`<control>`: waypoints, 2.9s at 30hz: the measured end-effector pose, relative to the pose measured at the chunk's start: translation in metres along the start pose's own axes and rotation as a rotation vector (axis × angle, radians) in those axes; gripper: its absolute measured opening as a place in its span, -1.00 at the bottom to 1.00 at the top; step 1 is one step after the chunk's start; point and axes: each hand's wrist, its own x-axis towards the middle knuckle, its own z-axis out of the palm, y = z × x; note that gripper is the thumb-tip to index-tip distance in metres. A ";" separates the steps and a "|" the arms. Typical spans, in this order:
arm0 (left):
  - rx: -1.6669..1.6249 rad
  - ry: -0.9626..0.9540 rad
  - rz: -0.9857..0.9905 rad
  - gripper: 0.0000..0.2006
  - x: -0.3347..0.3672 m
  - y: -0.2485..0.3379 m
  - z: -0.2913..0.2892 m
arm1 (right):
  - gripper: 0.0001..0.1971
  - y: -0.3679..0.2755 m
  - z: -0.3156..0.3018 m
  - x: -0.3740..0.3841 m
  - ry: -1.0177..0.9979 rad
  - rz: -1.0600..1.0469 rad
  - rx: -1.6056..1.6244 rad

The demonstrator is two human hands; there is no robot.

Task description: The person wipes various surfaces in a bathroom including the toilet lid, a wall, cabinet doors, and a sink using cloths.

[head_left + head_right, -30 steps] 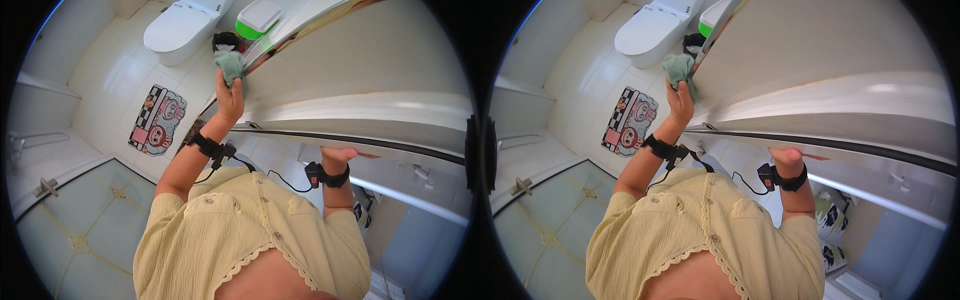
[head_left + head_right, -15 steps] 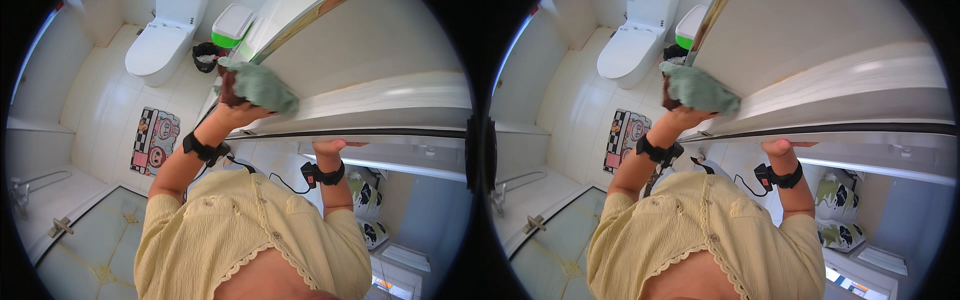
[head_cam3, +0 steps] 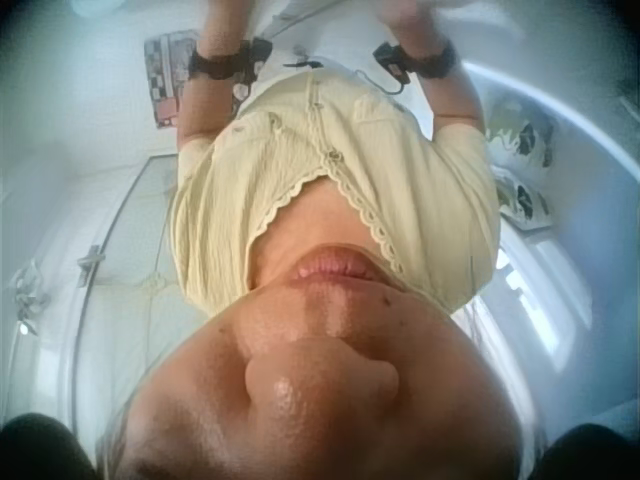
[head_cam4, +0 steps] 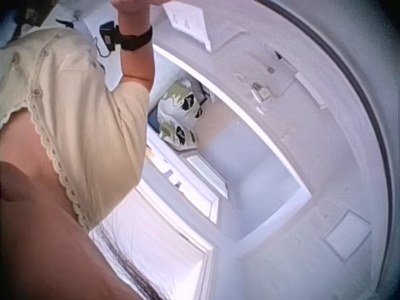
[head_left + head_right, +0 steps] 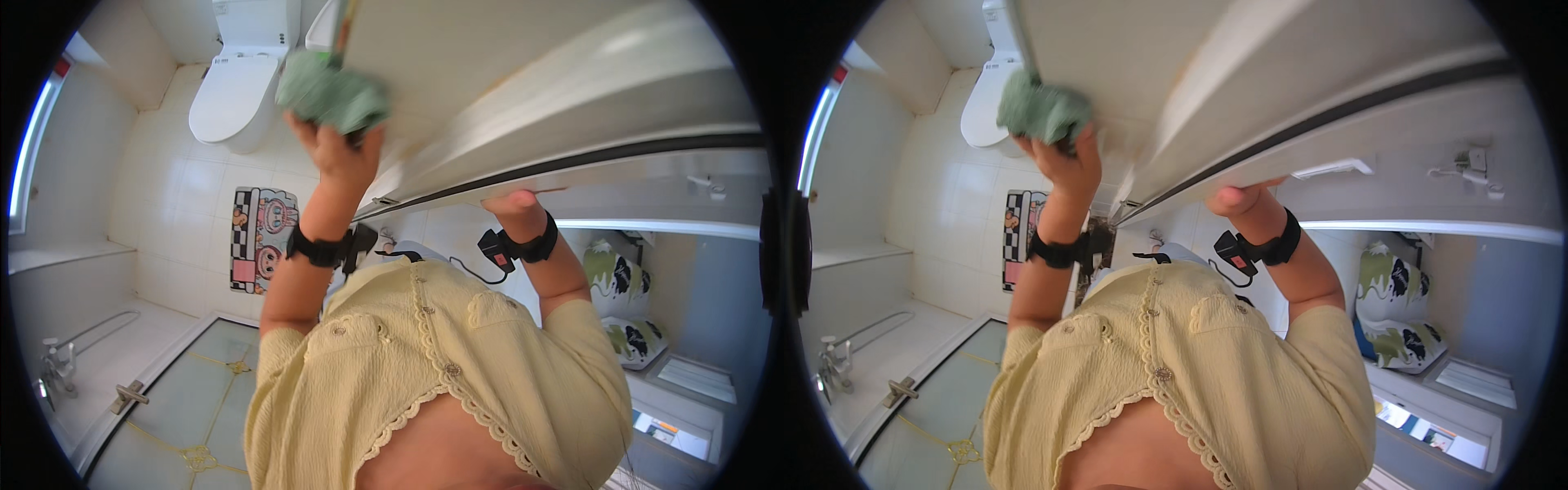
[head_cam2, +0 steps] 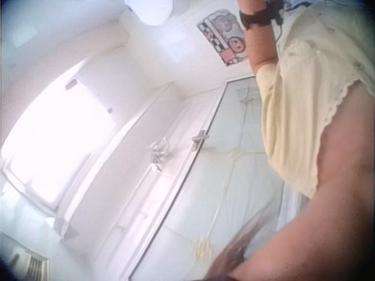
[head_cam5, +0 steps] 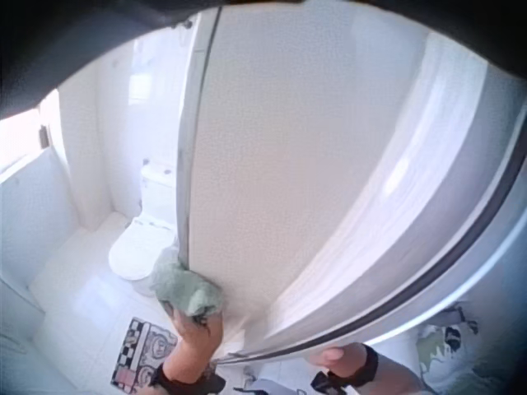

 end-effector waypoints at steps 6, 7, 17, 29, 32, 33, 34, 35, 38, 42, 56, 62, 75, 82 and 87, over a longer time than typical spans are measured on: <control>-0.139 0.073 -0.657 -0.56 -0.043 0.019 -0.031 | -0.23 -0.016 0.014 0.032 0.062 -0.126 -0.126; -0.136 0.158 -0.667 -0.55 -0.036 0.035 -0.031 | -0.27 -0.025 0.010 0.042 0.054 -0.108 -0.016; 0.178 -0.239 0.310 -0.56 -0.053 0.093 -0.052 | -0.32 -0.051 -0.020 0.071 -0.321 -0.204 0.807; 0.315 -0.122 0.387 -0.45 -0.040 0.114 -0.004 | -0.68 -0.012 -0.039 0.030 -0.339 0.851 1.329; 0.264 0.057 0.091 -0.41 -0.026 0.137 -0.012 | -0.72 -0.003 -0.040 0.032 -0.063 0.941 1.461; 0.112 0.039 -0.087 -0.42 -0.020 0.145 -0.011 | -0.75 -0.002 -0.040 0.033 0.059 0.866 1.480; 0.116 0.031 -0.087 -0.42 -0.022 0.146 -0.005 | -0.77 0.002 -0.038 0.035 0.174 0.784 1.494; -0.010 0.068 -0.252 -0.42 -0.026 0.147 0.001 | -0.66 0.003 -0.039 0.039 0.171 0.635 1.332; -0.106 0.096 -0.392 -0.41 -0.047 0.139 0.021 | -0.53 0.023 0.005 0.019 0.095 0.211 0.838; -0.048 -0.047 -0.351 -0.33 -0.077 0.128 0.031 | -0.47 0.017 0.063 -0.078 0.024 0.450 0.859; -0.095 -0.310 -0.632 -0.35 -0.153 0.104 -0.052 | -0.53 -0.055 0.082 -0.116 0.132 0.815 0.778; -0.170 -0.432 -0.588 -0.29 -0.158 0.070 -0.021 | -0.75 0.018 0.098 -0.176 0.059 1.061 0.268; 0.050 0.046 -1.005 -0.42 -0.164 0.068 -0.163 | -0.44 0.060 0.092 -0.246 -0.193 0.874 -0.112; 0.163 0.451 -0.917 -0.68 -0.162 0.153 -0.284 | -0.41 0.017 0.088 -0.202 -0.093 0.800 0.084; 0.413 0.703 -0.941 -0.60 -0.200 0.219 -0.309 | -0.40 0.035 0.083 -0.231 -0.275 0.989 0.178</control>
